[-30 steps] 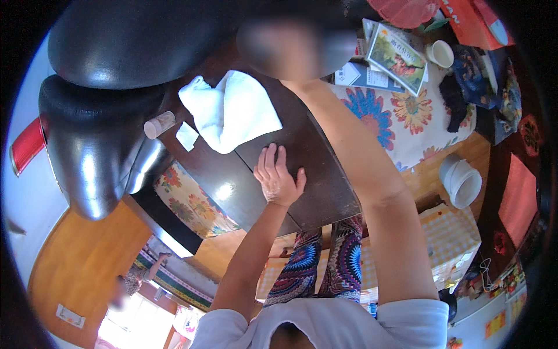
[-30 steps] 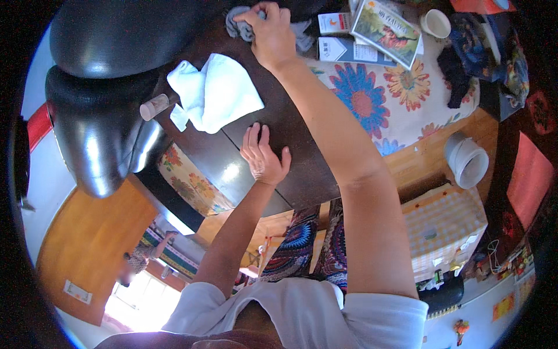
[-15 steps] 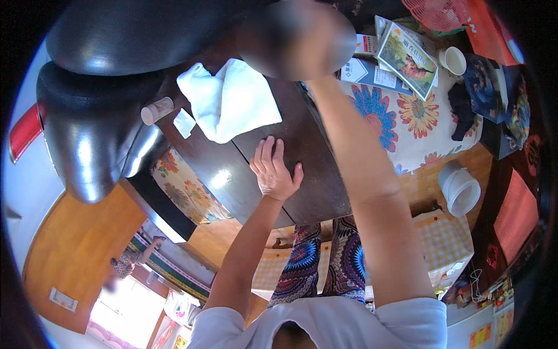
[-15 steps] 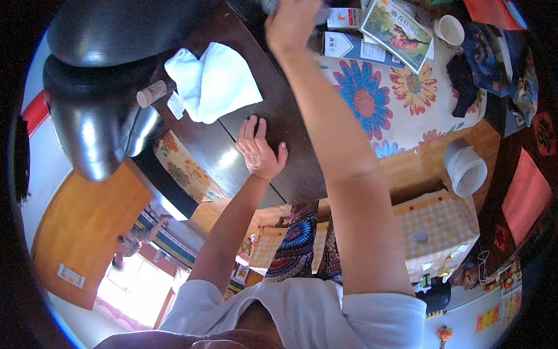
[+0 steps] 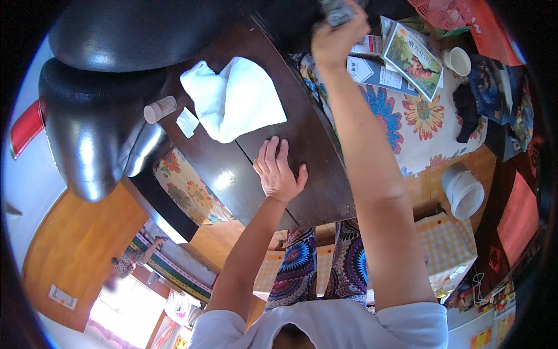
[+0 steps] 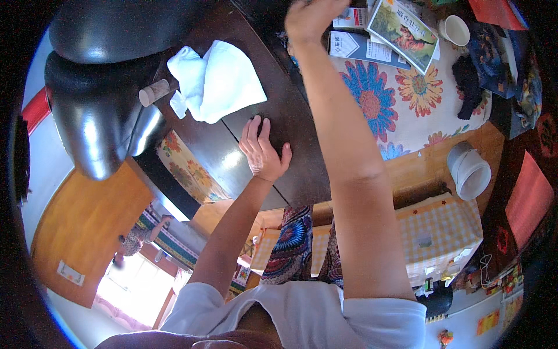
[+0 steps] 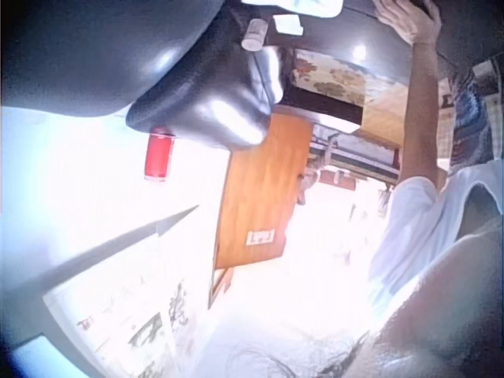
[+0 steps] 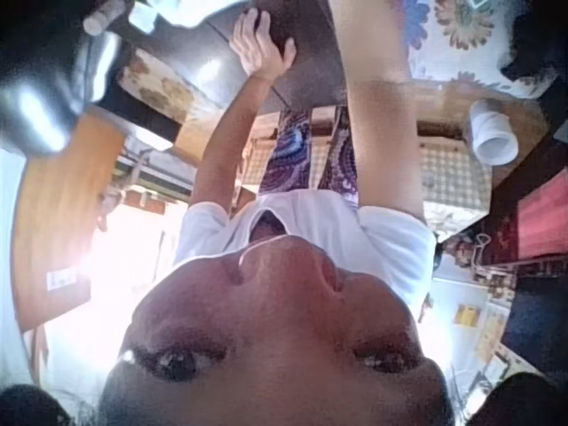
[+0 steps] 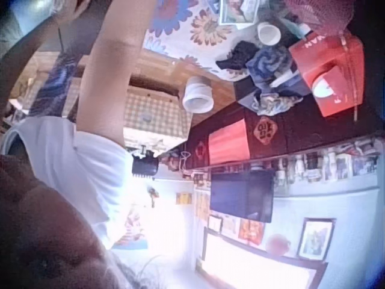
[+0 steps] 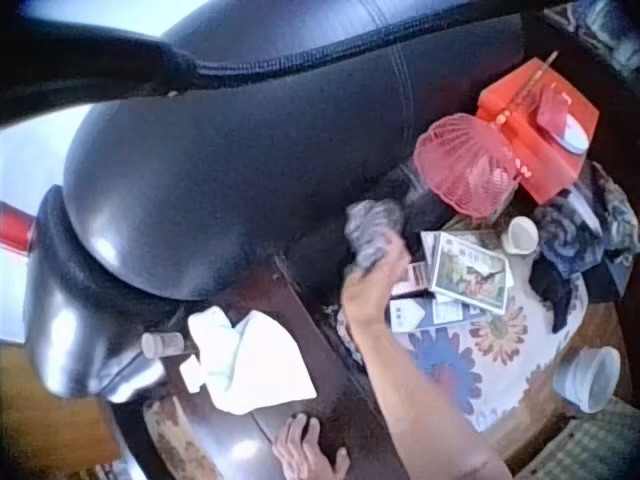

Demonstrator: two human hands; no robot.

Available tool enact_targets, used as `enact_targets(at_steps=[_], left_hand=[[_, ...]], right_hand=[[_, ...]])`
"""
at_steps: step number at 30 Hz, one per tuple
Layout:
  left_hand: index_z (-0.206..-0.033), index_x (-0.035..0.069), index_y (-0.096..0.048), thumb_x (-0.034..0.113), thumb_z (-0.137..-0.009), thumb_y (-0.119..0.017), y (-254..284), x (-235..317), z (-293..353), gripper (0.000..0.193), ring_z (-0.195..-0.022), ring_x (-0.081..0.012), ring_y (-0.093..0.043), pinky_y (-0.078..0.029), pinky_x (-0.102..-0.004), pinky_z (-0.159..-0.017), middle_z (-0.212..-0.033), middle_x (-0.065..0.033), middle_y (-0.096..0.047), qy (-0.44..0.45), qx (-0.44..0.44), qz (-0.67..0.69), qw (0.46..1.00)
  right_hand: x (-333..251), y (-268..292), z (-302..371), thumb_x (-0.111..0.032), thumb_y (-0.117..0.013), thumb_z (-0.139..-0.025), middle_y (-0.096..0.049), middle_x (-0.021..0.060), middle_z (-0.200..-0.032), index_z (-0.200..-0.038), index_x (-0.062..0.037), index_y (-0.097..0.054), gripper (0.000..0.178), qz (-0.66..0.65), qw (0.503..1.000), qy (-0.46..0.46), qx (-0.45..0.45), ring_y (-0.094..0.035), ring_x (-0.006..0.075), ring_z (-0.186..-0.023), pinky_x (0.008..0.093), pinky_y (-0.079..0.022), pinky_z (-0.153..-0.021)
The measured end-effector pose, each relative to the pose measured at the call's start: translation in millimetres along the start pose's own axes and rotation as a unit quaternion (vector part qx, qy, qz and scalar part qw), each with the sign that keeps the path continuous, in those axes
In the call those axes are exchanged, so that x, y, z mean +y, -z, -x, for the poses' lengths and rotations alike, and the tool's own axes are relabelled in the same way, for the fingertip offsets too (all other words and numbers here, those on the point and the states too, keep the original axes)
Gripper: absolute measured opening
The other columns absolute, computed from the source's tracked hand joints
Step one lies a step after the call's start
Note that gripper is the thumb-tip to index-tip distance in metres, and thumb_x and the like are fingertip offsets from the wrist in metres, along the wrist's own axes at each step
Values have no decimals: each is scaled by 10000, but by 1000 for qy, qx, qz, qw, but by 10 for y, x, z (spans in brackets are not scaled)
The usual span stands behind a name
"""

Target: The person clears items from a low wooden table, wipes the surface with a cloth, and then cleans a small white cup. The person uses a gray cloth and a colorful cloth to wipe the table and the cup.

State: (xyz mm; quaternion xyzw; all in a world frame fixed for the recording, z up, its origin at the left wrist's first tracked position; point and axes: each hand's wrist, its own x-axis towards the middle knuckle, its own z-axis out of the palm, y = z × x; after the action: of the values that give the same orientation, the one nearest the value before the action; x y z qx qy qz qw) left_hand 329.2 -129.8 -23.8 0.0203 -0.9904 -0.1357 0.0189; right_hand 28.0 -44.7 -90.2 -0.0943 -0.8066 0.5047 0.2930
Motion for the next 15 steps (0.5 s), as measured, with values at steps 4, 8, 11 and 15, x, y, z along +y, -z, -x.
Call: enact_targets(at_steps=[4,8,11,15], left_hand=[[-1442,6,-461,361,-835,-690,16,-6,86,739,-1363,-409,-411,-314,-536,-1070,-1489,-200,-429,-3,2,-22,1000],[-1452,-14,-427,306,-834,-693,38,23,83,745,-1371,-437,-380,-295,-569,-1089,-1502,-211,-390,3,-12,10,1000],[-1453,-14,-425,307,-828,-699,73,49,58,754,-1379,-437,-376,-294,-573,-1087,-1508,-207,-381,13,-32,19,999],[-1456,15,-445,379,-821,-699,7,34,70,775,-1382,-401,-382,-308,-553,-1058,-1506,-189,-404,9,-3,4,1000]], right_hand=[[-365,154,487,71,-719,-761,-581,179,-1224,-1231,-134,-624,522,-33,962,-64,-263,-525,382,-1194,420,-410,-1069],[-461,201,-99,60,-680,-869,-626,113,-1222,-1335,-133,-547,521,-225,936,-212,-166,-628,223,-1081,343,-515,-938],[-802,37,-795,54,-532,-903,-594,149,-1153,-1410,-82,-445,533,-400,850,-342,18,-613,295,-1037,443,-513,-954],[-1169,-658,-357,6,-527,-950,-598,49,-1038,-1368,-169,-474,456,-445,801,-387,100,-610,184,-839,365,-552,-734]])
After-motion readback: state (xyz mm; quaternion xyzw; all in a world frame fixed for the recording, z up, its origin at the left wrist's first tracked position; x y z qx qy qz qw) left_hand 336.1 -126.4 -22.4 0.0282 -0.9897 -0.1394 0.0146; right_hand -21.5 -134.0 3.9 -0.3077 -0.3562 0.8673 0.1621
